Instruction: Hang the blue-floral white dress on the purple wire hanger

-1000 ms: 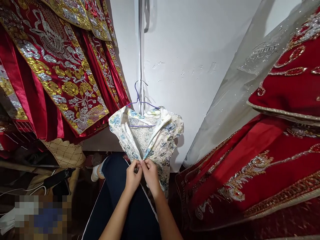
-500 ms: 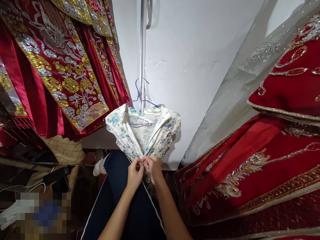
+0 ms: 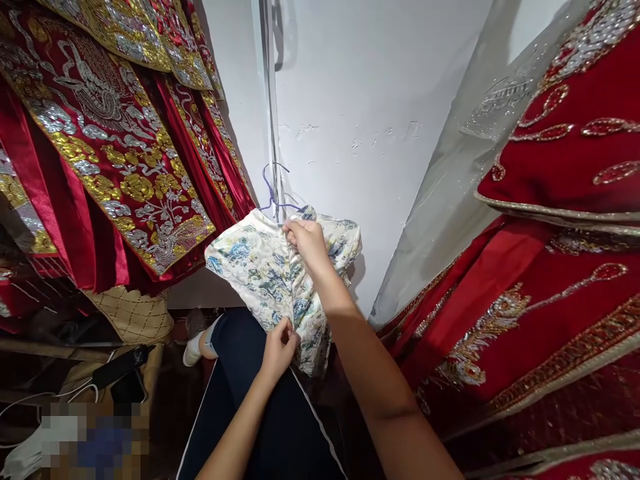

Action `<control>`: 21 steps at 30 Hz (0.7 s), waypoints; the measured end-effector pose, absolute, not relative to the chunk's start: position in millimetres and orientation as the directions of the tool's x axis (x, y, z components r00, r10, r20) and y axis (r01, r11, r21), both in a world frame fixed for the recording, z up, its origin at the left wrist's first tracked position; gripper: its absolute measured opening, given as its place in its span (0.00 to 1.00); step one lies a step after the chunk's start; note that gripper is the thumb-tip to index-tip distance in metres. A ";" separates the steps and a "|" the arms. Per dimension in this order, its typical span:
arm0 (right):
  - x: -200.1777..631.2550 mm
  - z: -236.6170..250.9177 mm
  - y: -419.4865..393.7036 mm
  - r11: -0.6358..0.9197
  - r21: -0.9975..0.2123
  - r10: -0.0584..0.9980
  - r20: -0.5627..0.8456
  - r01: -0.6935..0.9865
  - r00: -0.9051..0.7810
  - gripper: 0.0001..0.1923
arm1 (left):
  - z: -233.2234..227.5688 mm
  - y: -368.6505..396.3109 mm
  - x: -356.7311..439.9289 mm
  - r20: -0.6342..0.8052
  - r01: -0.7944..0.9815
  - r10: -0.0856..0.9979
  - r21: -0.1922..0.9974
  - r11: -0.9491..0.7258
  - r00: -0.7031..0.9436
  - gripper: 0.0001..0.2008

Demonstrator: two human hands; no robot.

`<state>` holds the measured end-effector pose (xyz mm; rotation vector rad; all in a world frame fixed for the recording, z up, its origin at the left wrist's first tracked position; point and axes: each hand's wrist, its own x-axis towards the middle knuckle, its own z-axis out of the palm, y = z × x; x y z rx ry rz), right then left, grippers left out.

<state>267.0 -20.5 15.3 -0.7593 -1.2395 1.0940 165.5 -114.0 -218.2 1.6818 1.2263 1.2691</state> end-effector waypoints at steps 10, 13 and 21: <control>260.4 13.3 -42.4 0.509 -0.857 0.853 0.515 -0.084 -0.083 0.12 | -53.5 -63.3 119.4 0.700 0.227 0.714 0.698 -0.679 -0.016 0.19; 257.6 11.0 -38.3 0.548 -0.834 0.828 0.551 -0.060 -0.104 0.13 | -11.0 -49.0 115.6 0.804 0.350 0.595 0.549 -0.759 0.029 0.15; 257.7 -69.6 -19.3 0.443 -0.885 0.895 0.445 0.145 -0.025 0.13 | -4.0 -43.2 76.9 0.849 0.517 0.469 0.522 -0.679 -0.241 0.11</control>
